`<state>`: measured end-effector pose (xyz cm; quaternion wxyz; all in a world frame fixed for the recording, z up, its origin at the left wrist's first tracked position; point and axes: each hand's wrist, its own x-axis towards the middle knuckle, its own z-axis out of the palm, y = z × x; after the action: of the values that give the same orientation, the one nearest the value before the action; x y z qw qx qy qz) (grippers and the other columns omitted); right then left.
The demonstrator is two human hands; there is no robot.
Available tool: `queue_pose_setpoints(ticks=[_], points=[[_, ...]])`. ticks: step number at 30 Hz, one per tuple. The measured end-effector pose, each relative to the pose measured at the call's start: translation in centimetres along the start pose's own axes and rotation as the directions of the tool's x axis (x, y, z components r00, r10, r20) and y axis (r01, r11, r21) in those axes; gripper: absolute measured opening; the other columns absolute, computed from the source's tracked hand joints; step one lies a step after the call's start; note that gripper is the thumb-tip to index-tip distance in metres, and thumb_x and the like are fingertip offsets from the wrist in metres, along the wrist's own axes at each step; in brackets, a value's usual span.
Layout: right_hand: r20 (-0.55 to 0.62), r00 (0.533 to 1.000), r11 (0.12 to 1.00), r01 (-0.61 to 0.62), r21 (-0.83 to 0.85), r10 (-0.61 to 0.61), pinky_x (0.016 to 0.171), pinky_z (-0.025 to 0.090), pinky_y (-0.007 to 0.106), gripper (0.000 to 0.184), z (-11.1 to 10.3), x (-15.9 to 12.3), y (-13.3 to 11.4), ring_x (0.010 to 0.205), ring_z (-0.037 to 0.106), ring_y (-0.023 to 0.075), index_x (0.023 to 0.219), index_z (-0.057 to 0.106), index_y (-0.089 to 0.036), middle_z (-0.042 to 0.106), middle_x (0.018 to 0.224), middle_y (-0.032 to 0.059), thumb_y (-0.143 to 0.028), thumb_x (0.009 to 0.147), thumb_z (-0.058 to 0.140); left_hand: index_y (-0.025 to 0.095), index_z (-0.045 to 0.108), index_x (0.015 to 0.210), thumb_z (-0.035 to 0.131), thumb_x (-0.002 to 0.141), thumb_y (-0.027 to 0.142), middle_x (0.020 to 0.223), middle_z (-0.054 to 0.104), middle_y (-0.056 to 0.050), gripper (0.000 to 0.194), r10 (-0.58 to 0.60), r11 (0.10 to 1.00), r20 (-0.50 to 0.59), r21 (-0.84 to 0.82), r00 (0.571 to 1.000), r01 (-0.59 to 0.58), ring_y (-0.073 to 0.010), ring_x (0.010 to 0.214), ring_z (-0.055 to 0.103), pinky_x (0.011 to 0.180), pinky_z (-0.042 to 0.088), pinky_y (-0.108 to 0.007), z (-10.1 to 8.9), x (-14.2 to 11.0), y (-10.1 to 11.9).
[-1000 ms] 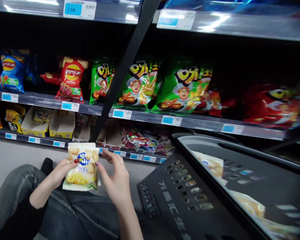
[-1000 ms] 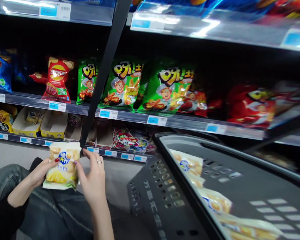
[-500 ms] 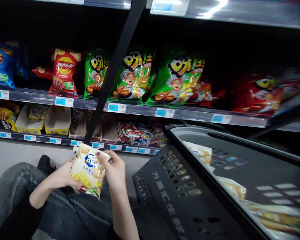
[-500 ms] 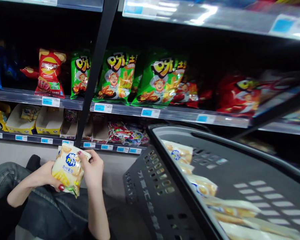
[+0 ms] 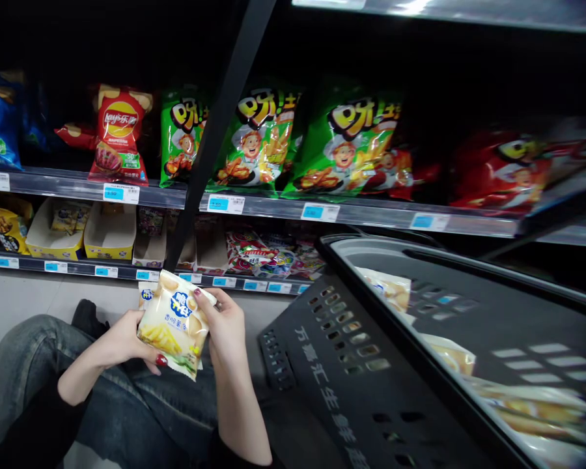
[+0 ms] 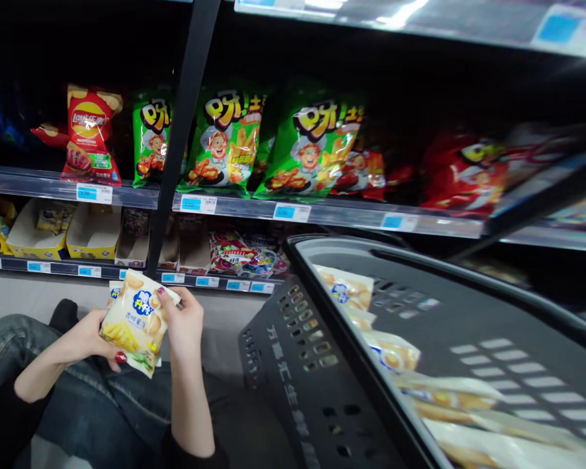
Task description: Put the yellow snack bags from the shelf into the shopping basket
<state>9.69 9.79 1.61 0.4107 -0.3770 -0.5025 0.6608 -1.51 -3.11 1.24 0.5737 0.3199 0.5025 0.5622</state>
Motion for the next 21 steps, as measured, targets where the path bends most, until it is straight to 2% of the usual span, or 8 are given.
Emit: queue_pose_setpoints(ticks=[9,14,21], points=[[0.009,0.999,0.999,-0.04,-0.016,0.04,0.053,0.046,0.027,0.027,-0.3,0.5,0.6,0.053,0.056,0.0146,0.066,0.06,-0.015,0.061,0.059,0.0001,-0.035,0.054,0.074,0.01,0.067,0.092,0.078,0.052,0.012,0.083,0.072,-0.012,0.041,-0.022,0.999,-0.004,-0.028,1.0,0.022,-0.0229,0.064,0.066,0.053,0.056,-0.031,0.1,0.0,-0.3],[-0.011,0.999,0.997,-0.043,-0.071,0.042,0.051,0.046,0.027,0.027,-0.5,0.8,1.0,0.053,0.056,0.0153,0.065,0.061,-0.015,0.061,0.057,0.0006,-0.035,0.054,0.075,0.011,0.066,0.098,0.076,0.053,0.007,0.087,0.072,-0.013,0.046,-0.062,0.995,0.016,-0.072,0.998,0.063,-0.0239,0.07,0.067,0.052,0.056,-0.029,-0.1,0.1,-0.5],[0.036,0.995,0.995,-0.086,-0.052,0.088,0.05,0.045,0.026,0.026,-0.4,0.9,1.2,0.051,0.055,0.0146,0.062,0.058,-0.014,0.062,0.056,0.0008,-0.034,0.054,0.074,0.01,0.066,0.099,0.074,0.053,0.004,0.089,0.072,-0.013,0.047,-0.088,0.993,0.004,-0.08,0.996,0.088,-0.0239,0.071,0.067,0.052,0.057,-0.03,-0.3,0.3,-0.6]])
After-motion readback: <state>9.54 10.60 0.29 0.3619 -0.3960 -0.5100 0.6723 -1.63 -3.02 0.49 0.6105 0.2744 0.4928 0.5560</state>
